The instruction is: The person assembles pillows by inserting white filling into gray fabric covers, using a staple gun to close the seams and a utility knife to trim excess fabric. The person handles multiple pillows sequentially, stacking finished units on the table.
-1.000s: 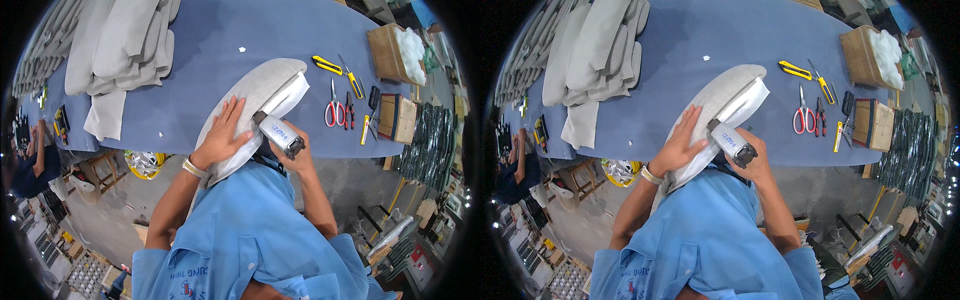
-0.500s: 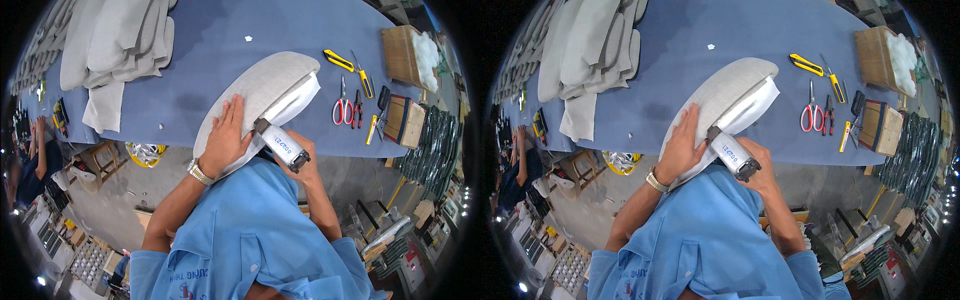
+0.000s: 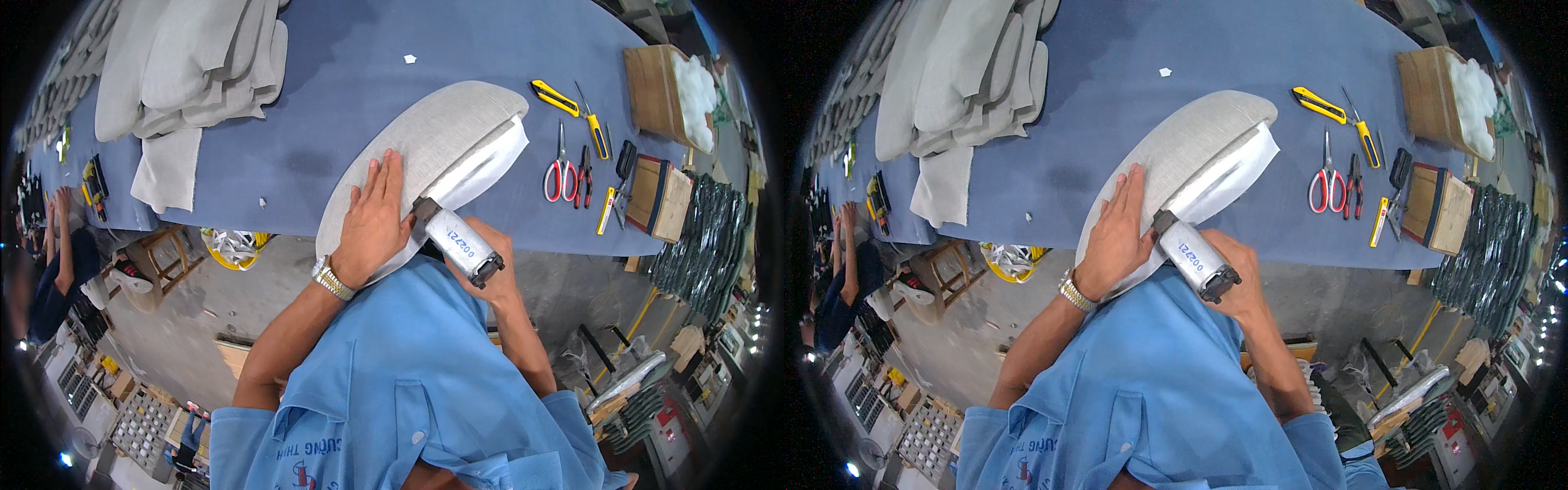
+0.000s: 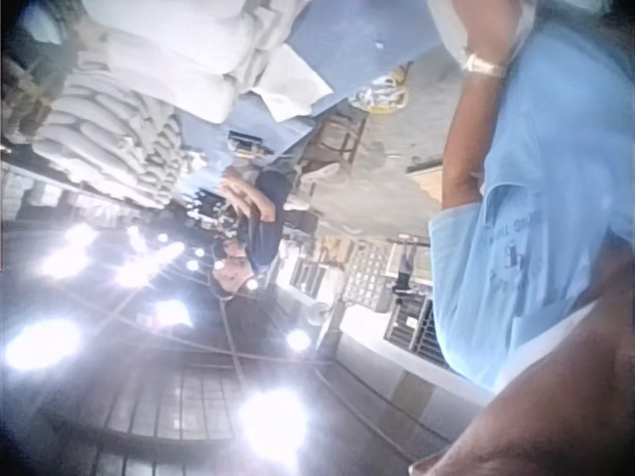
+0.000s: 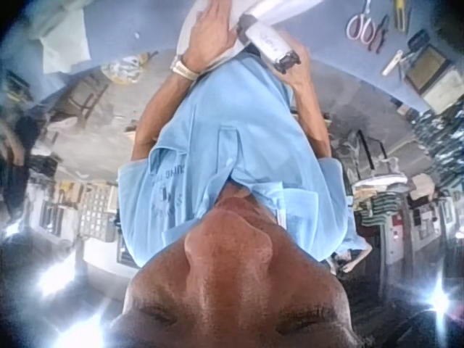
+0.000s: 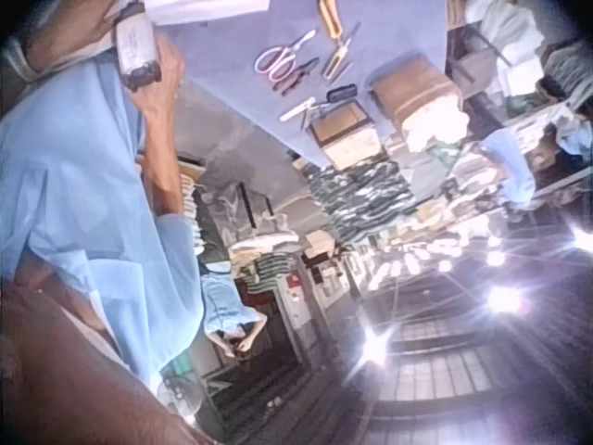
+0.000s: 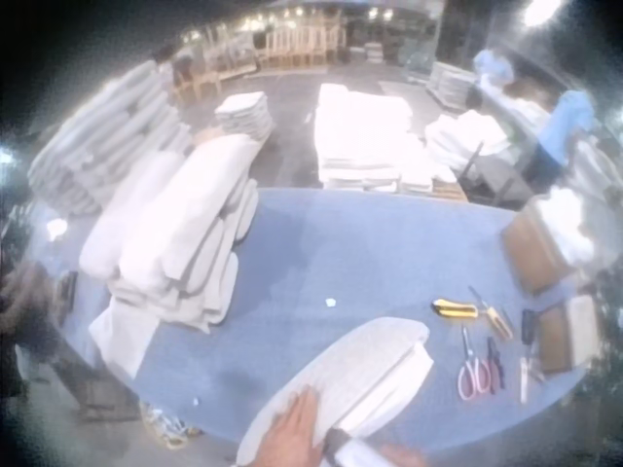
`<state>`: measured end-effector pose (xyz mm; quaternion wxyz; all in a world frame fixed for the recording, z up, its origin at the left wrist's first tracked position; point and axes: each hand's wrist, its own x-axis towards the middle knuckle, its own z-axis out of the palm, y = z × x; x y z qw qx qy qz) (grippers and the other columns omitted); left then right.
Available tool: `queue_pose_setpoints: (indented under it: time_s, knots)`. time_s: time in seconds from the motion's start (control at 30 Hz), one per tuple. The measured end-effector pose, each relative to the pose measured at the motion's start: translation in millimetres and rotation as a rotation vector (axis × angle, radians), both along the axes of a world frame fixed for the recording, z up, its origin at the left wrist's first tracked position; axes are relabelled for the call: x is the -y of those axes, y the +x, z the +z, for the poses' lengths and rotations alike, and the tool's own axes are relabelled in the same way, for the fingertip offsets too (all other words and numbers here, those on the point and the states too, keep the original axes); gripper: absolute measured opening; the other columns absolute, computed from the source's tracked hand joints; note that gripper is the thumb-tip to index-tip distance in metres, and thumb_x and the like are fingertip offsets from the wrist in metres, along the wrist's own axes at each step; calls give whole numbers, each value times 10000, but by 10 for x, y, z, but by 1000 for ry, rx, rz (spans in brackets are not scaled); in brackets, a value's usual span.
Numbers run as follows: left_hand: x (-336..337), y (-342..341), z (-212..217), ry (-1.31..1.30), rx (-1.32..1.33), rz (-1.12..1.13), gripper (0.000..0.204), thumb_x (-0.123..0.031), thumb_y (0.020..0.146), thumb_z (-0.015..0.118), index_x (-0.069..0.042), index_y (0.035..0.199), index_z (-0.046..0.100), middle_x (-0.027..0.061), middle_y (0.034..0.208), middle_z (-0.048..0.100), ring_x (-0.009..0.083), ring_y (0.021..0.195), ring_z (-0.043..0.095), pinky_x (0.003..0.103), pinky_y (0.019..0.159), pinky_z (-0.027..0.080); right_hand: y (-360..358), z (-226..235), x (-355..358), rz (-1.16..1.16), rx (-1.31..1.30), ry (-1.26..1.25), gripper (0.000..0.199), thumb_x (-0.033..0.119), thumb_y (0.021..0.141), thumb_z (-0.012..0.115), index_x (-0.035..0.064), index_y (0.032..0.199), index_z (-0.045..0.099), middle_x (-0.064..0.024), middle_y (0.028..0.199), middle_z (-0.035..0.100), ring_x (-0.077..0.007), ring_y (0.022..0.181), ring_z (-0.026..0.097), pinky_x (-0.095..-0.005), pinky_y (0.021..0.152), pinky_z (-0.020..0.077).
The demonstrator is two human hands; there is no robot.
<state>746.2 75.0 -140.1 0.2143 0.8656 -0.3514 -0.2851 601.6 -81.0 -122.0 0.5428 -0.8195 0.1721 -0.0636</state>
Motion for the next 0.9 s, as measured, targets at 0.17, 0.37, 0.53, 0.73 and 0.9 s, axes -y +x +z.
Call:
queue_pose_setpoints:
  time_s: [0.17, 0.37, 0.53, 0.73, 0.9]
  knots:
    - [49, -23, -20, 19, 26, 6, 1004, -90, 818, 766, 14, 1617, 167, 245, 1669, 240, 435, 1531, 273, 658, 1127, 388, 32, -22, -61, -24, -120, 3, 288, 93, 734, 780, 33, 1000, 688, -119, 797, 673, -290, 692, 678, -346, 642, 525]
    - [10, -16, 0, 6, 60, -13, 997, -72, 810, 763, 19, 1612, 178, 245, 1669, 239, 437, 1524, 289, 656, 1123, 396, -27, -37, -85, -16, -47, -36, 294, 89, 720, 779, 24, 994, 693, -126, 820, 679, -292, 695, 675, -344, 644, 526]
    - [0, -8, -7, -20, 34, 3, 983, -45, 804, 750, 28, 1607, 186, 245, 1664, 255, 431, 1523, 296, 649, 1125, 398, -52, -7, -106, 15, -4, -32, 320, 91, 710, 783, 16, 1009, 697, -133, 831, 676, -297, 699, 680, -339, 647, 522]
    - [18, -43, -60, -54, 64, 37, 961, 9, 780, 723, 21, 1601, 225, 254, 1646, 296, 441, 1507, 325, 648, 1121, 402, 21, 0, -92, 37, -109, 60, 290, 62, 740, 762, 14, 1015, 686, -113, 807, 665, -241, 674, 657, -321, 653, 512]
    - [2, 5, -49, -91, 64, 24, 947, 29, 784, 693, 8, 1606, 224, 263, 1630, 324, 452, 1492, 347, 612, 1152, 386, 21, -15, -146, 3, -78, 69, 283, 52, 765, 748, 6, 1037, 682, -109, 845, 692, -203, 723, 660, -310, 693, 516]
